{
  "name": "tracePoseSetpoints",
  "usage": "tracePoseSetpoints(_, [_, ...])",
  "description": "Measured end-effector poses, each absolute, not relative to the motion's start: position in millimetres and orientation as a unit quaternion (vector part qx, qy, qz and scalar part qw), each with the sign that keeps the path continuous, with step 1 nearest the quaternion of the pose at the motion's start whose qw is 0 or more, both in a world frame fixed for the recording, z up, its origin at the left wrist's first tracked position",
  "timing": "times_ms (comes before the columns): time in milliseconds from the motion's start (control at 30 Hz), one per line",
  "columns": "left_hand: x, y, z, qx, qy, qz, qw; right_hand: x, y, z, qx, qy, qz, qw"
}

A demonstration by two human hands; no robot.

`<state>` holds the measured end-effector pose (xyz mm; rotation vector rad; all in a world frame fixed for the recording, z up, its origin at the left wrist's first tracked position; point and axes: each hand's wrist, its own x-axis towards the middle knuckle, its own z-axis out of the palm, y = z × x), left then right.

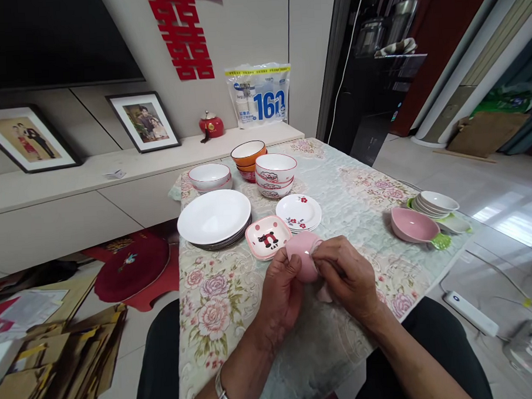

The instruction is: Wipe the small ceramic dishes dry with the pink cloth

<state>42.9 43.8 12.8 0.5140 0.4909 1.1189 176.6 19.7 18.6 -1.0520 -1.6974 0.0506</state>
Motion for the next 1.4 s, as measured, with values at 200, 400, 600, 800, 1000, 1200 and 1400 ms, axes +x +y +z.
tracePoseSetpoints(200, [44.9, 44.1, 7.7, 0.234, 0.229, 0.524, 0.786, 185.3, 25.3, 13.1, -0.508, -0.677, -0.029, 0.532])
tracePoseSetpoints(400, [43.3, 43.7, 11.2, 0.247, 0.237, 0.52, 0.783, 177.3, 17.3, 18.3, -0.441, -0.718, 0.048, 0.536])
tracePoseSetpoints(600, [45.6, 42.1, 9.7, 0.245, 0.222, 0.514, 0.792, 185.3, 22.3, 14.7, -0.498, -0.688, -0.035, 0.526])
tracePoseSetpoints(800, [41.6, 45.7, 9.1, 0.257, 0.24, 0.525, 0.775, 175.1, 18.3, 15.9, -0.451, -0.724, 0.028, 0.522])
tracePoseSetpoints(1000, [46.6, 40.8, 9.8, 0.25, 0.216, 0.505, 0.797, 184.9, 21.9, 15.3, -0.485, -0.696, -0.027, 0.528])
tracePoseSetpoints(1200, [41.7, 44.9, 10.9, 0.245, 0.24, 0.523, 0.78, 180.1, 20.8, 12.3, -0.464, -0.717, 0.027, 0.519])
tracePoseSetpoints(1400, [42.6, 44.3, 10.7, 0.233, 0.24, 0.521, 0.786, 179.6, 19.0, 12.4, -0.472, -0.695, 0.102, 0.533])
